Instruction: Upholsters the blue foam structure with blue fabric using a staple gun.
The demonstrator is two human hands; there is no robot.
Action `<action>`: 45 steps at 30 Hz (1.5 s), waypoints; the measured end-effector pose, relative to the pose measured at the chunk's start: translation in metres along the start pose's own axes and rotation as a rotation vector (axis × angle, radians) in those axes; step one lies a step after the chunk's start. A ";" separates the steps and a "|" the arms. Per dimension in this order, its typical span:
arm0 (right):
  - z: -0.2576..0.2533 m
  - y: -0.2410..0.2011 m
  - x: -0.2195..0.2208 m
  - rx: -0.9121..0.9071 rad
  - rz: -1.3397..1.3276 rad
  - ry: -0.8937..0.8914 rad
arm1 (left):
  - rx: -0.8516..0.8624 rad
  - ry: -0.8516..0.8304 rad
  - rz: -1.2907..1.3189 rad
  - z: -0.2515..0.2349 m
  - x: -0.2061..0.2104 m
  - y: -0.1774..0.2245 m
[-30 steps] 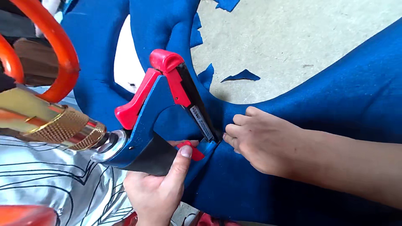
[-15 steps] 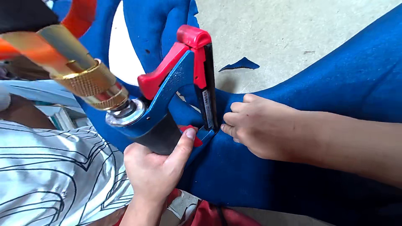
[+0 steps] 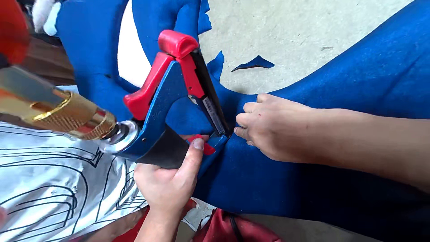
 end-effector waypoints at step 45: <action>-0.002 0.002 0.000 0.002 -0.023 -0.042 | -0.112 0.034 0.114 -0.002 -0.026 -0.025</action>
Point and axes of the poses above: each hand's wrist, its own z-axis away from the middle knuckle, its own x-axis out of the palm, y = z × x, the point moved 9 cm from there along -z, towards the middle knuckle, and after that the axes turned 8 degrees about -x, right-handed, at the moved point
